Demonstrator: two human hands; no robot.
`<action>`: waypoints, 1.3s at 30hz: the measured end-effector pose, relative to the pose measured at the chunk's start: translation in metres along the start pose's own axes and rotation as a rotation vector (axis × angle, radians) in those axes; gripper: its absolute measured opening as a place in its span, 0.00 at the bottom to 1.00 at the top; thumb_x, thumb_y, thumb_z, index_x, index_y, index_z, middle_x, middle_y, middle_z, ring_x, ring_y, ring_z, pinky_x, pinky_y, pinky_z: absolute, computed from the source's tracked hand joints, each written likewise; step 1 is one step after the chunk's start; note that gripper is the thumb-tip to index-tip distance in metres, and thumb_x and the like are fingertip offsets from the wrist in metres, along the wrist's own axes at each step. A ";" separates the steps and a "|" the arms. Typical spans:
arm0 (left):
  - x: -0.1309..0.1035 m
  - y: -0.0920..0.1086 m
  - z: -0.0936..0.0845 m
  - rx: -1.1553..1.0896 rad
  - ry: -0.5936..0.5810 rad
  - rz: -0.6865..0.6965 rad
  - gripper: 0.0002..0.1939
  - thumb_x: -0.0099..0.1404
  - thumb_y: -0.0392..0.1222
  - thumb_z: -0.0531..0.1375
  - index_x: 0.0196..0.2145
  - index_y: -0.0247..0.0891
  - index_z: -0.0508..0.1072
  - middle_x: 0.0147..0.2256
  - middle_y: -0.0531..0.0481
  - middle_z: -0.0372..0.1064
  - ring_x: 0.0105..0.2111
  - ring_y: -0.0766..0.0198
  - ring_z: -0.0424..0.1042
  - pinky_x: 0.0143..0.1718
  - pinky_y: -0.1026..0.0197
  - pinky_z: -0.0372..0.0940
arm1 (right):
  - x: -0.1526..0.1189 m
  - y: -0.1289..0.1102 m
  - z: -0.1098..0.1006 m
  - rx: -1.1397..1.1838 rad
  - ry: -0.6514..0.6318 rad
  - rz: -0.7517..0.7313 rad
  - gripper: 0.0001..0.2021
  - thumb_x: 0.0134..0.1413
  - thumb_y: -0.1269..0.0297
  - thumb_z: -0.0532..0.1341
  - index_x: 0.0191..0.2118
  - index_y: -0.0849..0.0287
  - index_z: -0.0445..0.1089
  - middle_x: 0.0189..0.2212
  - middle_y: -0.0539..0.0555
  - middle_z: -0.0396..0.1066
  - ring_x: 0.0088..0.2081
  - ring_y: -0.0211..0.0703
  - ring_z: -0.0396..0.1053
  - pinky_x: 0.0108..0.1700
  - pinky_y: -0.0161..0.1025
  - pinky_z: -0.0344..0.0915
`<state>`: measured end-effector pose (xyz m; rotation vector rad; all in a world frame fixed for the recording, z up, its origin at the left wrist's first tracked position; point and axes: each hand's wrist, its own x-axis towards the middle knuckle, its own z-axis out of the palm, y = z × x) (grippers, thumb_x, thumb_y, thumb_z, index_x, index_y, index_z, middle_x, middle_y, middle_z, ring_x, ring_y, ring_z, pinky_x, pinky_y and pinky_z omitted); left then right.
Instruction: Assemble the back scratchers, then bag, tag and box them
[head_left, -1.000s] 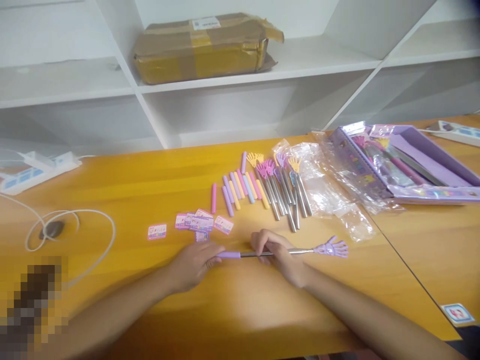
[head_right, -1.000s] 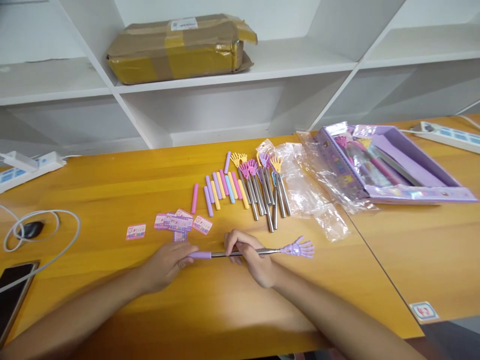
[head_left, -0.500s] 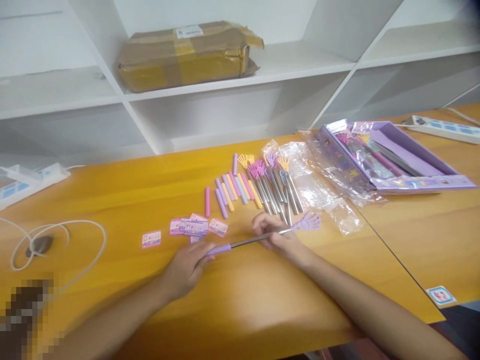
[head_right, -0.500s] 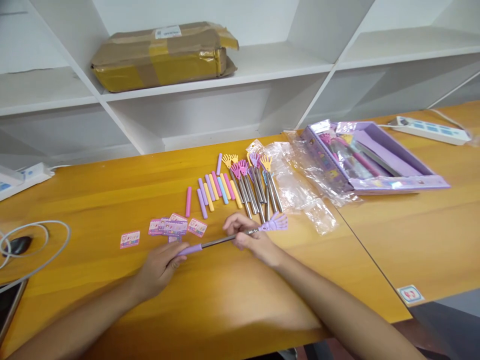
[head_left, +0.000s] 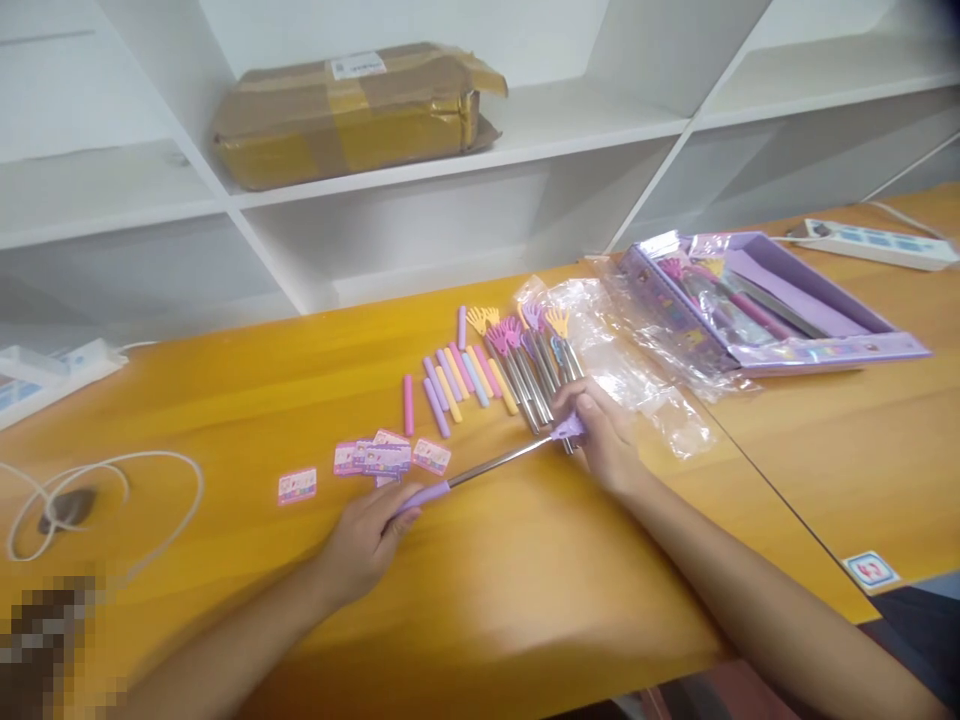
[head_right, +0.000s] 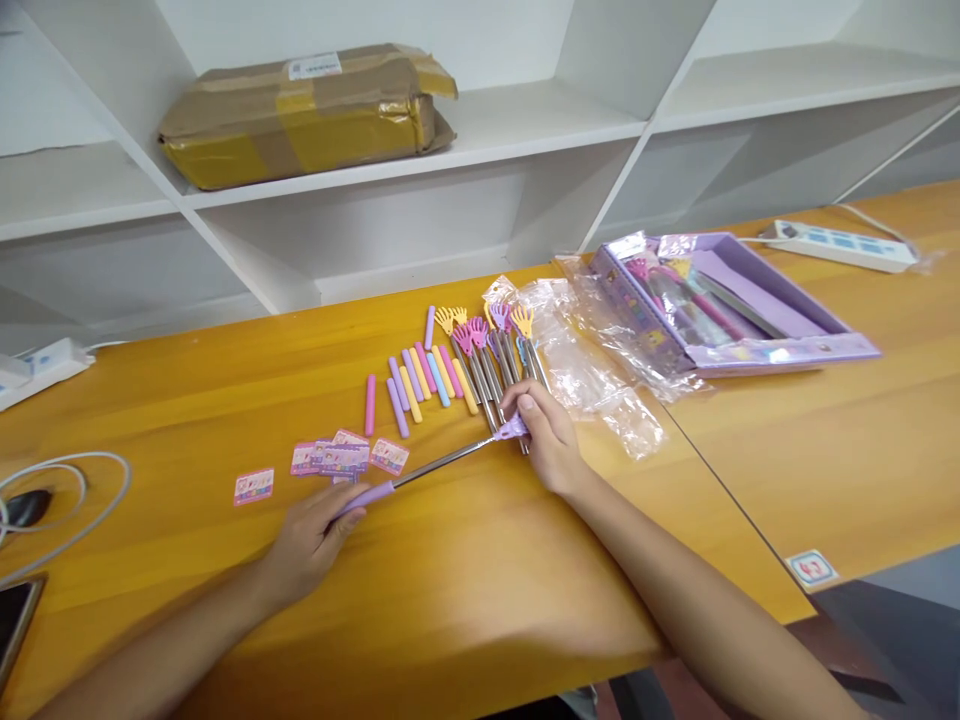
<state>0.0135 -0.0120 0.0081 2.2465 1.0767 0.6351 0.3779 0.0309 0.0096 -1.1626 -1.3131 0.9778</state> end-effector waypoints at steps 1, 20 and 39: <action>0.000 0.001 -0.001 -0.001 -0.006 0.005 0.17 0.82 0.45 0.52 0.62 0.43 0.74 0.45 0.48 0.80 0.41 0.62 0.78 0.44 0.61 0.73 | 0.000 -0.002 0.001 -0.037 -0.008 -0.024 0.23 0.74 0.40 0.55 0.39 0.56 0.69 0.27 0.51 0.66 0.25 0.39 0.60 0.27 0.40 0.54; -0.003 0.001 0.003 0.023 0.075 0.110 0.16 0.82 0.43 0.53 0.59 0.40 0.75 0.41 0.46 0.80 0.35 0.62 0.79 0.36 0.63 0.73 | -0.021 -0.006 0.030 0.063 -0.099 -0.091 0.22 0.78 0.44 0.52 0.34 0.54 0.59 0.25 0.49 0.59 0.26 0.41 0.56 0.31 0.42 0.53; 0.001 0.004 0.003 -0.099 0.054 0.012 0.15 0.80 0.43 0.56 0.58 0.44 0.78 0.36 0.50 0.76 0.32 0.65 0.72 0.35 0.63 0.67 | -0.019 -0.013 0.029 -0.213 -0.170 -0.195 0.21 0.79 0.52 0.52 0.32 0.56 0.62 0.25 0.50 0.62 0.26 0.39 0.61 0.31 0.39 0.57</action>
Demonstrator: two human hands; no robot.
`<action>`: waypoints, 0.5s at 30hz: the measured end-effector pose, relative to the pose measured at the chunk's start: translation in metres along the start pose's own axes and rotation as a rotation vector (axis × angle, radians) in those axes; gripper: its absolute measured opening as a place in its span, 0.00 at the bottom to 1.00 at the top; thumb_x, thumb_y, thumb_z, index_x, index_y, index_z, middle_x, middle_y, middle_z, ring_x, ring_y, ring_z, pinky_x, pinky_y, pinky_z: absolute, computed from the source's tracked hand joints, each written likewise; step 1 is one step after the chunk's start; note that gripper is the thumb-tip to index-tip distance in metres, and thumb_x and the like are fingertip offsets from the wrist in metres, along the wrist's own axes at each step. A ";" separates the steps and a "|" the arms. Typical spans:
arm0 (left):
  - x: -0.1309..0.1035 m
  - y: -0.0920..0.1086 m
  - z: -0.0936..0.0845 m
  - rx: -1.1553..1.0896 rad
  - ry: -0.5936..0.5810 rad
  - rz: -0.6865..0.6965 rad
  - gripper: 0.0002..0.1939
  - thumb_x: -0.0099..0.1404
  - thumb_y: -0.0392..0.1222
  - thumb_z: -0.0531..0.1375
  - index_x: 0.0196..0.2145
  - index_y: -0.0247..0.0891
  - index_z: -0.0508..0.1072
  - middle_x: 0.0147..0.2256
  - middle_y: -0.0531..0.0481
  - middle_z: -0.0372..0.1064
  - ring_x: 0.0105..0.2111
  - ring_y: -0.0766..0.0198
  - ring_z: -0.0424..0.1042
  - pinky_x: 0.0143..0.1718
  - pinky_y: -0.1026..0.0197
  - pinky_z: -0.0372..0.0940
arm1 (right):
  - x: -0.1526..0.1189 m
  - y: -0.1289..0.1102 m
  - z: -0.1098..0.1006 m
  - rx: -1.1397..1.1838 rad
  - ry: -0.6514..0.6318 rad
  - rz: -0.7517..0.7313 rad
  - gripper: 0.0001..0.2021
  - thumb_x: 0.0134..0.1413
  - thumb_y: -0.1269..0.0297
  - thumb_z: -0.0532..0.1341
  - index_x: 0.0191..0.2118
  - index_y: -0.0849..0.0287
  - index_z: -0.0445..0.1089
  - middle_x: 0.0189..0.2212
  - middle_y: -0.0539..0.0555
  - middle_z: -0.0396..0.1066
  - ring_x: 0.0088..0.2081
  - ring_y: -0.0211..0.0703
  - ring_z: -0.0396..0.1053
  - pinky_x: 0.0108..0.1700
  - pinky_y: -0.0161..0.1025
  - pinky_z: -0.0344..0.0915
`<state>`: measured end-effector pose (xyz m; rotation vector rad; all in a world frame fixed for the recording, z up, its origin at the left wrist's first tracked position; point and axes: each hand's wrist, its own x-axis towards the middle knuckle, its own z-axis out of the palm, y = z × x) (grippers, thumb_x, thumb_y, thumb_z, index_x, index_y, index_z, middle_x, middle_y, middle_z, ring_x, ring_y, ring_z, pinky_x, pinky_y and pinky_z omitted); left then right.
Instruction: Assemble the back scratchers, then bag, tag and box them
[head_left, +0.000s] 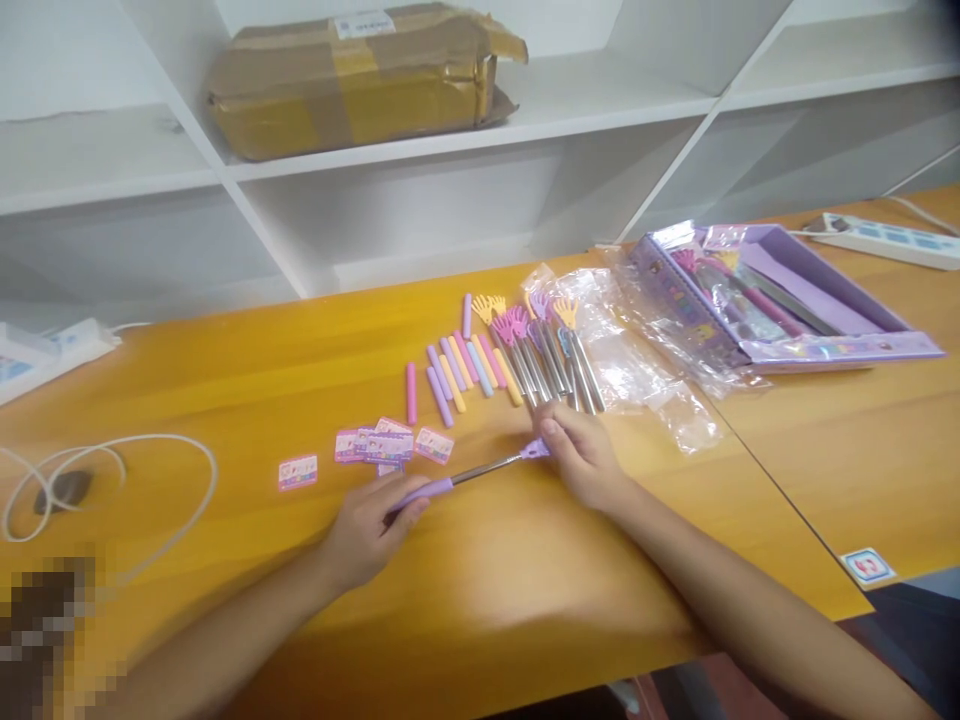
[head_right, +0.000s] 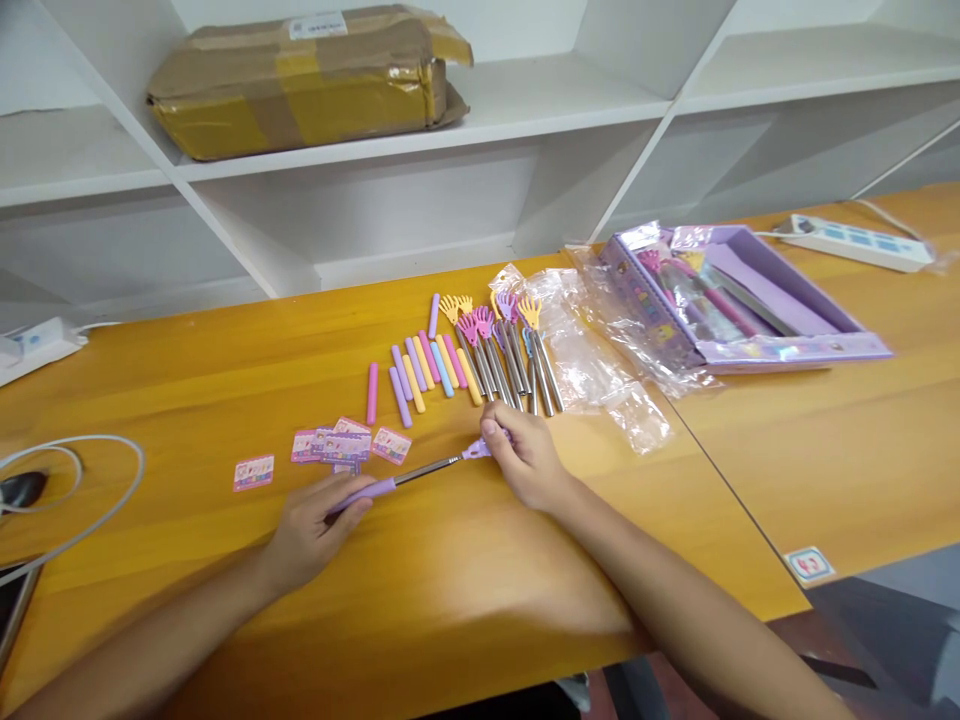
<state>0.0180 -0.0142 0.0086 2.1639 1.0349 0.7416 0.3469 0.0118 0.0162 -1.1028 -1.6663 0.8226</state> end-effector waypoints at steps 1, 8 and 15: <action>0.001 0.001 0.000 -0.017 0.010 -0.021 0.14 0.79 0.43 0.57 0.57 0.44 0.78 0.36 0.50 0.76 0.32 0.65 0.72 0.35 0.63 0.66 | 0.003 0.001 -0.005 -0.068 -0.001 -0.032 0.21 0.79 0.53 0.52 0.31 0.56 0.63 0.25 0.50 0.63 0.26 0.39 0.62 0.31 0.39 0.56; 0.007 0.007 -0.004 -0.123 0.043 -0.063 0.11 0.76 0.39 0.60 0.51 0.43 0.80 0.36 0.49 0.74 0.32 0.65 0.70 0.34 0.63 0.65 | 0.002 0.007 -0.003 -0.201 -0.138 -0.035 0.20 0.79 0.57 0.51 0.32 0.56 0.64 0.25 0.50 0.67 0.26 0.39 0.64 0.32 0.37 0.57; -0.001 0.004 -0.005 -0.583 -0.006 -0.163 0.15 0.77 0.47 0.55 0.47 0.38 0.79 0.41 0.46 0.66 0.31 0.65 0.71 0.26 0.63 0.70 | -0.003 0.004 0.012 -0.177 -0.170 -0.024 0.18 0.77 0.61 0.53 0.31 0.57 0.63 0.24 0.49 0.67 0.25 0.36 0.64 0.31 0.35 0.57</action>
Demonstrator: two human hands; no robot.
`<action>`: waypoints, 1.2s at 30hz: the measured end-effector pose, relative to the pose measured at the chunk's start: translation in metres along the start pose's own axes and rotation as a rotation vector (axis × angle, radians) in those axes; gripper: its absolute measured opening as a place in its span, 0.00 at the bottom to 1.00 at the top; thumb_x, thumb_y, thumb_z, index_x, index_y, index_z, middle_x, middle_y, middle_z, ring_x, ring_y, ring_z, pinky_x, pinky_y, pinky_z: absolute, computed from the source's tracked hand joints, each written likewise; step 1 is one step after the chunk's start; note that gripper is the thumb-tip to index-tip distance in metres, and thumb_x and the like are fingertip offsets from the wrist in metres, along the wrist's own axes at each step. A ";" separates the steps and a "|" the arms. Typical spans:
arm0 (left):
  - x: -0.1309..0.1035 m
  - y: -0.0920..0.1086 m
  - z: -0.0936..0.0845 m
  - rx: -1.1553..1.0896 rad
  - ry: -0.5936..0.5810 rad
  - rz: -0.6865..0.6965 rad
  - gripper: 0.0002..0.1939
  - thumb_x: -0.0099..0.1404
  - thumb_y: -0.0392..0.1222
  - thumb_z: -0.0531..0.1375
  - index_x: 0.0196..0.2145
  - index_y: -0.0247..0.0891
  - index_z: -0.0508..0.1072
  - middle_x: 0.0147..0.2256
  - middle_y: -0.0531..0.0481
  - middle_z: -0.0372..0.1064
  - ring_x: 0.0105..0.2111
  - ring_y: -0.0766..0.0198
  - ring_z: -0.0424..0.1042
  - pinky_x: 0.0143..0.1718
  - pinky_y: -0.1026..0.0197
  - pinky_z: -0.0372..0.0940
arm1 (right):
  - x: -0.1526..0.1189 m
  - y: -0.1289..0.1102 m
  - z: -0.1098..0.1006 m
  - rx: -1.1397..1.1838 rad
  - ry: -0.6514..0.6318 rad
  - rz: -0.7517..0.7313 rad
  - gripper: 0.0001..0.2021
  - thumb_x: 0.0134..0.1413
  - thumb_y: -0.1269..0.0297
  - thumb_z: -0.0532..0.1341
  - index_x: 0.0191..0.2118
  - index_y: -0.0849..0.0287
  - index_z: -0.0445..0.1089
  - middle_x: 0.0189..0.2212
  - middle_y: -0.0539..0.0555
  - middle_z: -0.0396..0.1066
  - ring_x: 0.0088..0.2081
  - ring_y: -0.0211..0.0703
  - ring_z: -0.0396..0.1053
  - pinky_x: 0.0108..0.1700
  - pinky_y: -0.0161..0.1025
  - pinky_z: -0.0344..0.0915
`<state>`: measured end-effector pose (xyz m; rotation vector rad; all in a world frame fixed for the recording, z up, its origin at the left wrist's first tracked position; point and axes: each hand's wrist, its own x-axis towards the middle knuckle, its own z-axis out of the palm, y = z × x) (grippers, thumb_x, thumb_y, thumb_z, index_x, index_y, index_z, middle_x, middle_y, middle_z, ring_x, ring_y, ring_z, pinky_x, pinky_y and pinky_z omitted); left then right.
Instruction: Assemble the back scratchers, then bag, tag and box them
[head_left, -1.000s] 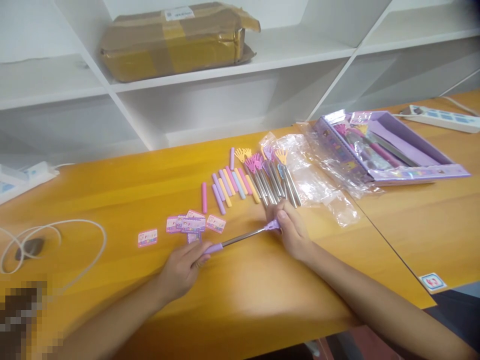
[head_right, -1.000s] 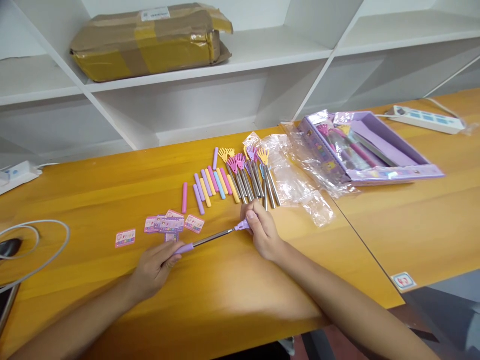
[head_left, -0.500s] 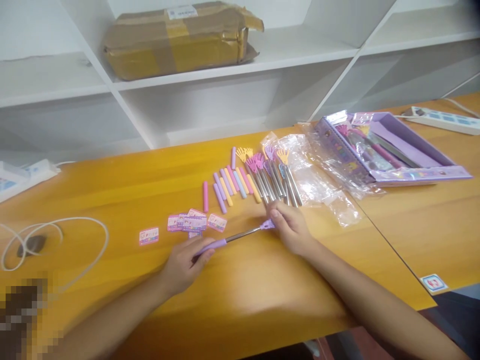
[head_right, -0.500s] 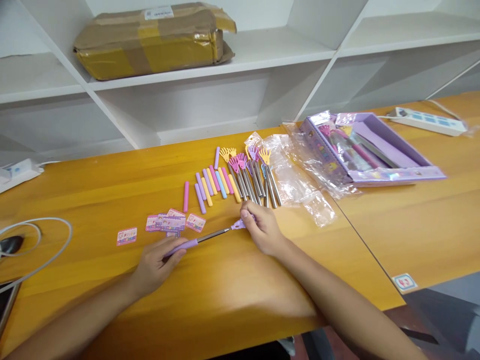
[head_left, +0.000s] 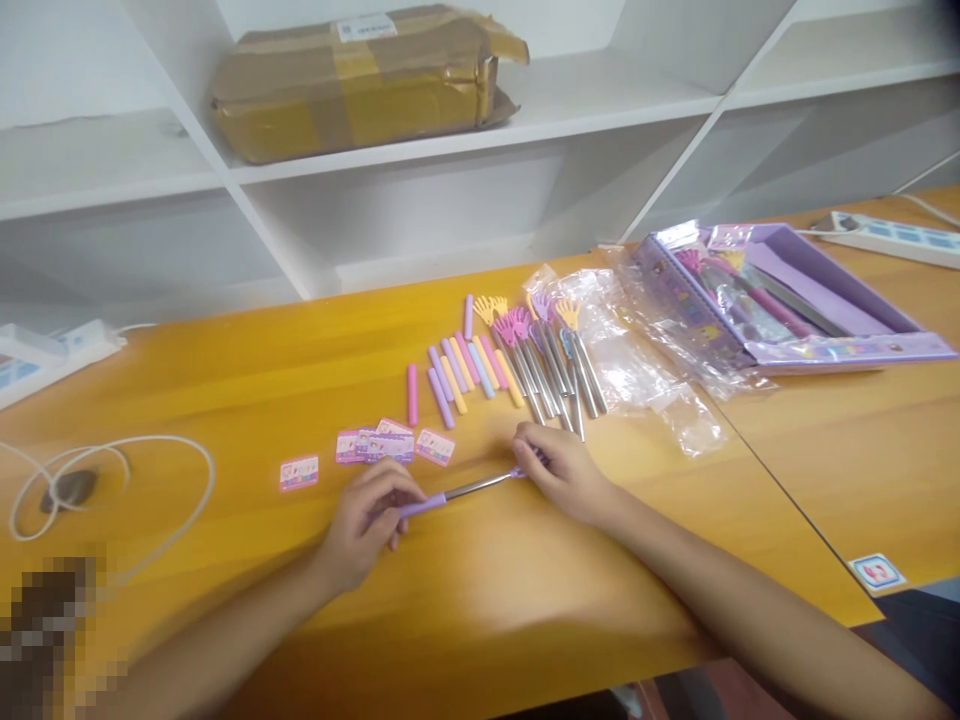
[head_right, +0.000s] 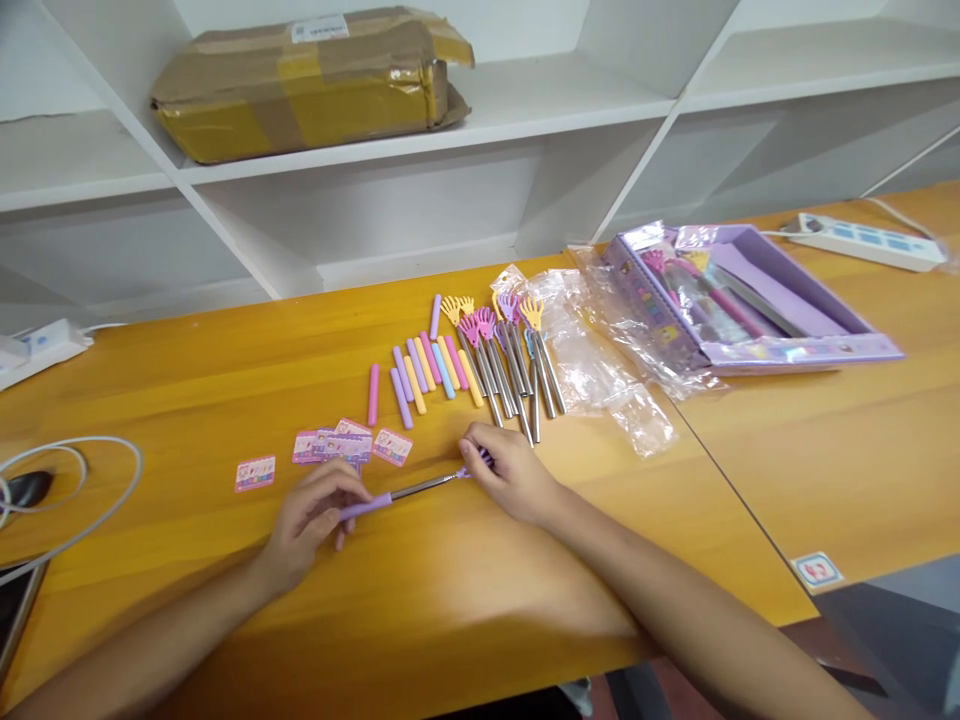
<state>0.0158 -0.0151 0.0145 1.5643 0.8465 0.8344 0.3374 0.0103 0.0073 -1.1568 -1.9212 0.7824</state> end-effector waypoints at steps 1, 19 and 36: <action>-0.001 -0.002 0.000 -0.095 -0.012 -0.029 0.16 0.77 0.50 0.55 0.46 0.38 0.79 0.41 0.46 0.65 0.30 0.65 0.71 0.25 0.62 0.71 | 0.000 -0.001 0.001 -0.003 0.004 -0.001 0.18 0.77 0.61 0.53 0.31 0.57 0.62 0.24 0.49 0.67 0.25 0.36 0.64 0.30 0.35 0.56; 0.000 -0.005 0.003 -0.362 -0.022 -0.105 0.25 0.72 0.57 0.55 0.36 0.33 0.81 0.38 0.39 0.73 0.38 0.52 0.74 0.39 0.54 0.69 | -0.005 -0.009 0.003 -0.126 0.063 -0.077 0.15 0.74 0.69 0.54 0.30 0.57 0.62 0.23 0.46 0.66 0.23 0.33 0.63 0.28 0.31 0.57; -0.003 -0.002 0.011 -0.540 -0.081 0.000 0.27 0.74 0.58 0.54 0.33 0.33 0.80 0.35 0.40 0.71 0.34 0.53 0.74 0.38 0.52 0.70 | -0.010 -0.017 0.018 -0.009 -0.071 -0.039 0.18 0.77 0.65 0.52 0.30 0.56 0.60 0.22 0.46 0.64 0.22 0.32 0.65 0.28 0.30 0.60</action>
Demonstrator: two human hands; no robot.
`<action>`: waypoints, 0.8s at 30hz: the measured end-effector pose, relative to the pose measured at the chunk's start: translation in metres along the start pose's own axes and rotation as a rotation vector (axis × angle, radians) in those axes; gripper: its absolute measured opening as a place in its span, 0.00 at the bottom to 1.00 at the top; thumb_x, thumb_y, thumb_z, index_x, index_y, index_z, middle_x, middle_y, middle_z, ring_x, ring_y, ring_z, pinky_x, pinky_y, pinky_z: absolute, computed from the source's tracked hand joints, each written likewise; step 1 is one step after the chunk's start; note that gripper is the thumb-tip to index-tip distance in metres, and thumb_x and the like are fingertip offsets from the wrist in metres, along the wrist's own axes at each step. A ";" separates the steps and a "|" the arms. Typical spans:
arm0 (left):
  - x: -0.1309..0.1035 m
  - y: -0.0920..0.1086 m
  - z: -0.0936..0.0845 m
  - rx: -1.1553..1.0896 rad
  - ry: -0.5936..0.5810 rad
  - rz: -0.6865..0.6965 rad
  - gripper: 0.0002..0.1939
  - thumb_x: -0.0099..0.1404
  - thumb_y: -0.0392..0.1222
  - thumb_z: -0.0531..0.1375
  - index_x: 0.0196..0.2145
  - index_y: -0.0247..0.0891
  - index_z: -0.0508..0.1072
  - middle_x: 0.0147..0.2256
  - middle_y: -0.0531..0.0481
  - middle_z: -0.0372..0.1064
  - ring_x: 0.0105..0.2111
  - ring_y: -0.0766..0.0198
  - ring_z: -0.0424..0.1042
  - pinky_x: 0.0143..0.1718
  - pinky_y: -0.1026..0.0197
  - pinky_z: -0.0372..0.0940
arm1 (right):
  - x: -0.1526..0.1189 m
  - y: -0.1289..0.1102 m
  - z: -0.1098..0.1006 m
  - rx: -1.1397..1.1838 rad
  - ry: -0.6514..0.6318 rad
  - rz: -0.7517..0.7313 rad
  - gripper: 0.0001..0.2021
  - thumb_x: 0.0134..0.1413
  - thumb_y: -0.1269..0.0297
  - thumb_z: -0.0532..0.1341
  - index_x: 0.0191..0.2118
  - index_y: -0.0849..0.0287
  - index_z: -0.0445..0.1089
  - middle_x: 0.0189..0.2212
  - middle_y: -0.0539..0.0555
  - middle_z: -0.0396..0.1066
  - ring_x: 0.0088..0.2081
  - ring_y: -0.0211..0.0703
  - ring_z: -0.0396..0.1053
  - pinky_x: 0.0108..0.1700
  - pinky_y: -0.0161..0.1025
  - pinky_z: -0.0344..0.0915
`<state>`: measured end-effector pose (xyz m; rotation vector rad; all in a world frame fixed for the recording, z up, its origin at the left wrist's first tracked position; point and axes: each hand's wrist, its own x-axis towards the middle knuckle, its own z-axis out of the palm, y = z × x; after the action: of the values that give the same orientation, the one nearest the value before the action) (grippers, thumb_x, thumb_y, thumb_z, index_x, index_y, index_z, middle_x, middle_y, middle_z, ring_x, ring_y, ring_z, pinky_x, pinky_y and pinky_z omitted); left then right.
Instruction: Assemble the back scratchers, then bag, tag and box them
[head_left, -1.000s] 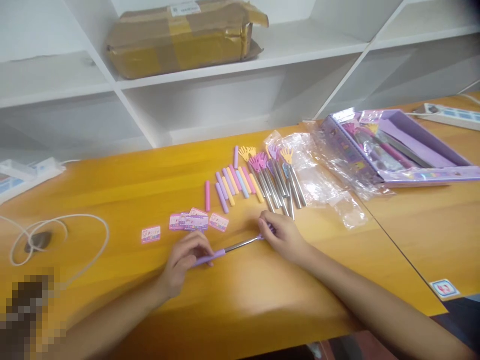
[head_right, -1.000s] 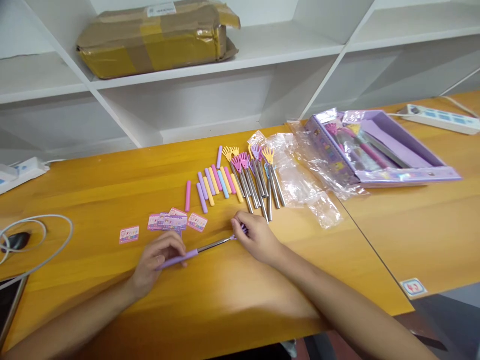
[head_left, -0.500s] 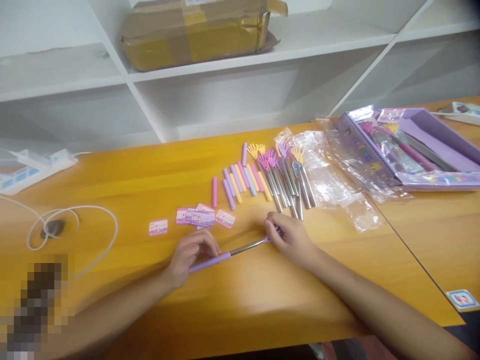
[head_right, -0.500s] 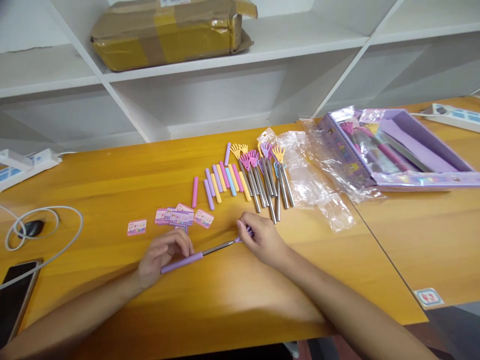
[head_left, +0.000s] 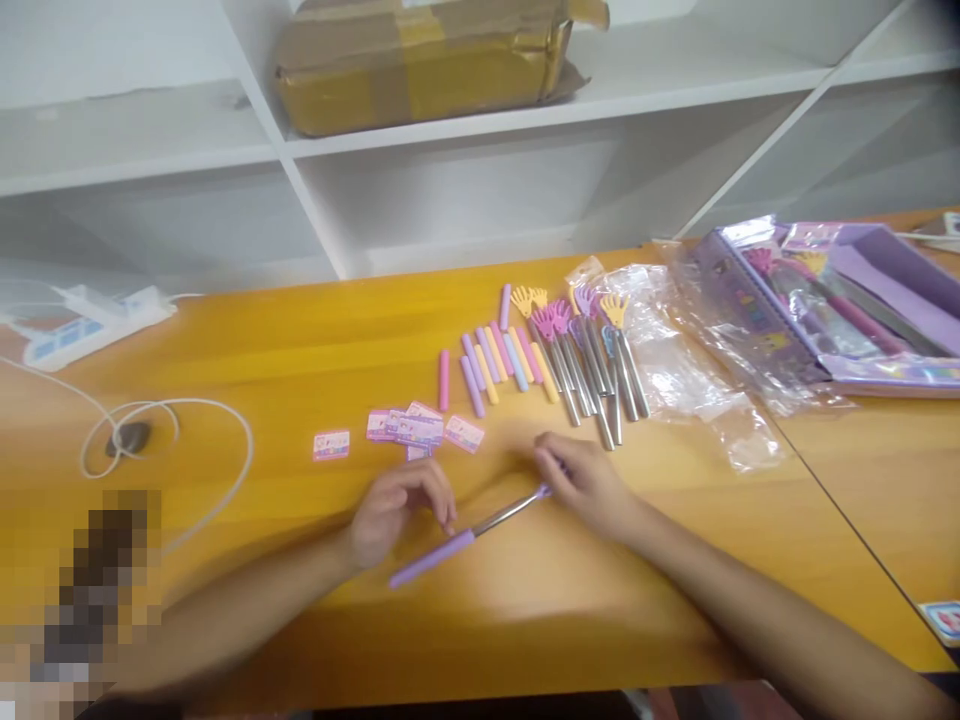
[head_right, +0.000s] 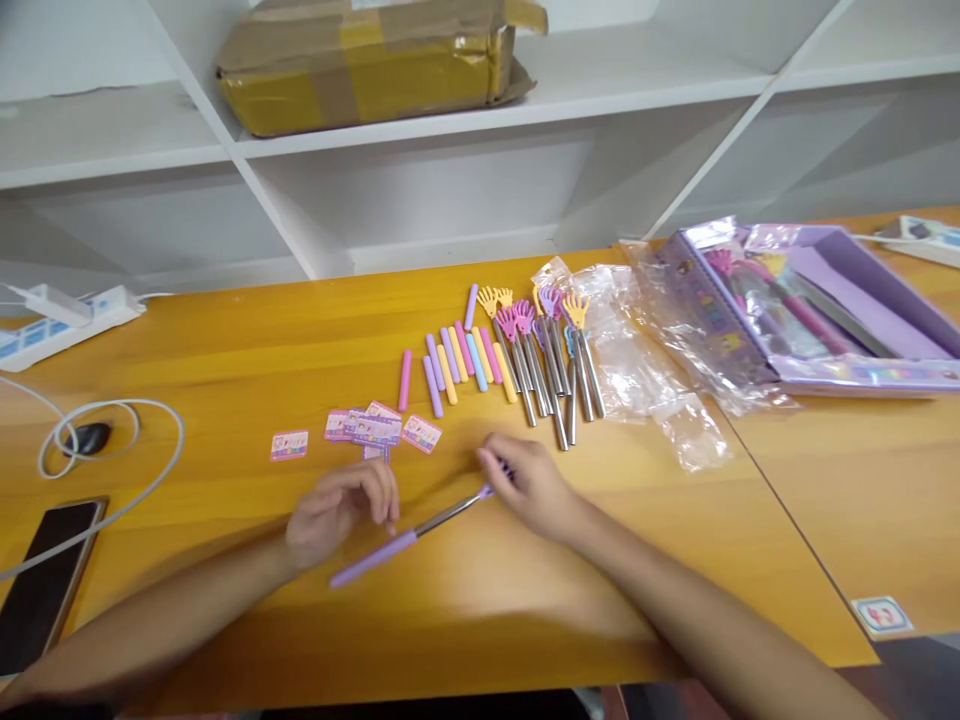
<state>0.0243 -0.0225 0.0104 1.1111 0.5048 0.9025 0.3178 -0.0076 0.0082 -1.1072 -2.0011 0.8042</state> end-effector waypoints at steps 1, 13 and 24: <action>0.002 0.001 -0.001 -0.047 0.011 0.011 0.26 0.74 0.57 0.53 0.33 0.33 0.80 0.35 0.40 0.71 0.33 0.53 0.74 0.37 0.52 0.70 | 0.001 0.003 -0.006 -0.018 0.058 0.026 0.18 0.77 0.65 0.52 0.29 0.56 0.60 0.21 0.46 0.64 0.22 0.33 0.65 0.27 0.30 0.60; 0.006 0.005 -0.003 0.051 0.146 0.158 0.22 0.73 0.52 0.53 0.29 0.35 0.76 0.30 0.43 0.69 0.35 0.53 0.70 0.40 0.52 0.61 | 0.001 0.002 -0.002 -0.026 0.217 0.203 0.20 0.76 0.57 0.53 0.28 0.55 0.62 0.19 0.47 0.65 0.21 0.36 0.67 0.25 0.32 0.61; 0.003 -0.001 -0.005 0.199 0.268 0.253 0.21 0.74 0.51 0.54 0.26 0.38 0.71 0.27 0.46 0.66 0.32 0.56 0.68 0.38 0.52 0.61 | -0.008 -0.004 0.006 -0.025 0.204 0.209 0.22 0.78 0.53 0.51 0.30 0.55 0.61 0.19 0.48 0.63 0.21 0.38 0.63 0.25 0.35 0.58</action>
<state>0.0224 -0.0174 0.0075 1.2603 0.6968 1.2529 0.3142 -0.0171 0.0052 -1.3728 -1.7507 0.7393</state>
